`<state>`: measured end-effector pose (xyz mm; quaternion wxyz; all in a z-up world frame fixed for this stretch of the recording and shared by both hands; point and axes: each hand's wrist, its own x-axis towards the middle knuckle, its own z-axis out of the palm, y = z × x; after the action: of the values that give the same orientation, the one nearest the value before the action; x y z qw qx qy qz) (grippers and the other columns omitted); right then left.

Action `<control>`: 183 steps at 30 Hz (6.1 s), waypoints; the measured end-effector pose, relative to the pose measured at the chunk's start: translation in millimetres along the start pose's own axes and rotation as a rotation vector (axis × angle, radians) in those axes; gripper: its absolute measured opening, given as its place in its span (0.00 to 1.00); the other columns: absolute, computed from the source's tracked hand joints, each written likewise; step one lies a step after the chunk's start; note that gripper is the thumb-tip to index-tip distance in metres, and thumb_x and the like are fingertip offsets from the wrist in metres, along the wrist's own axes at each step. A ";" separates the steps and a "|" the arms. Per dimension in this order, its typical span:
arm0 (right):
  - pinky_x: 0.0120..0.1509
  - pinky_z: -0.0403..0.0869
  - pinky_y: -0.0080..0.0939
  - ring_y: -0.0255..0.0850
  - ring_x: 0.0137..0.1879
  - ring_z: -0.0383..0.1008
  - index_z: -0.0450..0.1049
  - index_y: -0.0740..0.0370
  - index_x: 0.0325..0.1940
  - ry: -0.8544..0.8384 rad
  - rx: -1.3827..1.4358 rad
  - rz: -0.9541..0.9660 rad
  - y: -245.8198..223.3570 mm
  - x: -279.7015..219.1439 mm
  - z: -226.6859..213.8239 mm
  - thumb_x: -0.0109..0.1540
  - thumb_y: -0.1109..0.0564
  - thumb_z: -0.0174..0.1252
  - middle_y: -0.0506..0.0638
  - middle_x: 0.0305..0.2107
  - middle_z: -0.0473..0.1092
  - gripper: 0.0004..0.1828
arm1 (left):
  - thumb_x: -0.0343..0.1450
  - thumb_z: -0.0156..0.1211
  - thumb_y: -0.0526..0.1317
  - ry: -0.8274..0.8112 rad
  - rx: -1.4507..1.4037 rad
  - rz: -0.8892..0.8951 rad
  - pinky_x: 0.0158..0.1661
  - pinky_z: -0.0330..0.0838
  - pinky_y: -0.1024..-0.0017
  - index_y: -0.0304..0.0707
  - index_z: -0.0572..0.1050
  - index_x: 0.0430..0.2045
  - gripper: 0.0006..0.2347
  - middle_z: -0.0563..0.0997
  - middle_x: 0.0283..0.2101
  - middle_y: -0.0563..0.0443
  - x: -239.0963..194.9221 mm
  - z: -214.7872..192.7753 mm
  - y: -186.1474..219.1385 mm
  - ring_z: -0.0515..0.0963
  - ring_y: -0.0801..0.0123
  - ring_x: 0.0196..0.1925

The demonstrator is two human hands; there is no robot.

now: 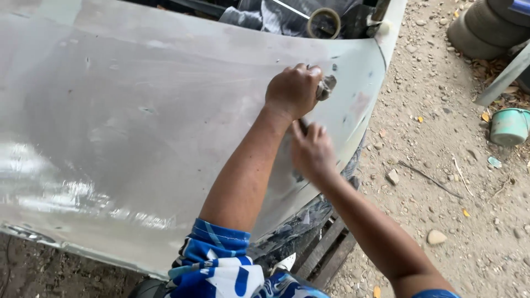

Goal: The person sands the hood of a white car using a sanding block and a cloth. They repeatedly dip the sanding block into a bucket of water and scrub the surface, focusing on the area around the Toyota emblem.

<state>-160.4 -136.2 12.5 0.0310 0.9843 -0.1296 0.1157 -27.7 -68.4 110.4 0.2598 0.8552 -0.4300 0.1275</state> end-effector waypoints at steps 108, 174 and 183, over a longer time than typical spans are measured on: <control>0.40 0.77 0.47 0.56 0.47 0.74 0.41 0.46 0.82 0.218 -0.353 0.468 40.5 -22.9 38.2 0.69 0.39 0.53 0.70 0.43 0.68 0.42 | 0.73 0.68 0.42 0.421 -0.417 0.013 0.57 0.76 0.54 0.36 0.69 0.57 0.21 0.72 0.59 0.36 -224.5 -6.9 -167.7 0.74 0.44 0.63; 0.62 0.71 0.57 0.48 0.57 0.71 0.62 0.52 0.70 -0.062 0.064 -0.995 -124.2 -20.8 -23.5 0.60 0.57 0.60 0.52 0.53 0.70 0.33 | 0.68 0.68 0.35 0.750 -0.262 -0.361 0.58 0.71 0.53 0.37 0.70 0.54 0.20 0.72 0.56 0.40 -292.2 -52.3 -226.5 0.71 0.46 0.61; 0.62 0.66 0.61 0.55 0.60 0.65 0.64 0.51 0.70 0.027 0.156 -0.833 -176.5 104.1 -23.4 0.59 0.45 0.65 0.56 0.54 0.67 0.37 | 0.70 0.69 0.32 0.776 -0.105 -0.435 0.58 0.71 0.54 0.37 0.70 0.53 0.19 0.74 0.55 0.43 -291.4 -47.7 -225.1 0.72 0.47 0.61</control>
<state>-21.4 10.3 54.2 0.0022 0.9504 0.2888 0.1157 -21.1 264.5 -53.9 0.4657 0.8003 -0.1167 0.3591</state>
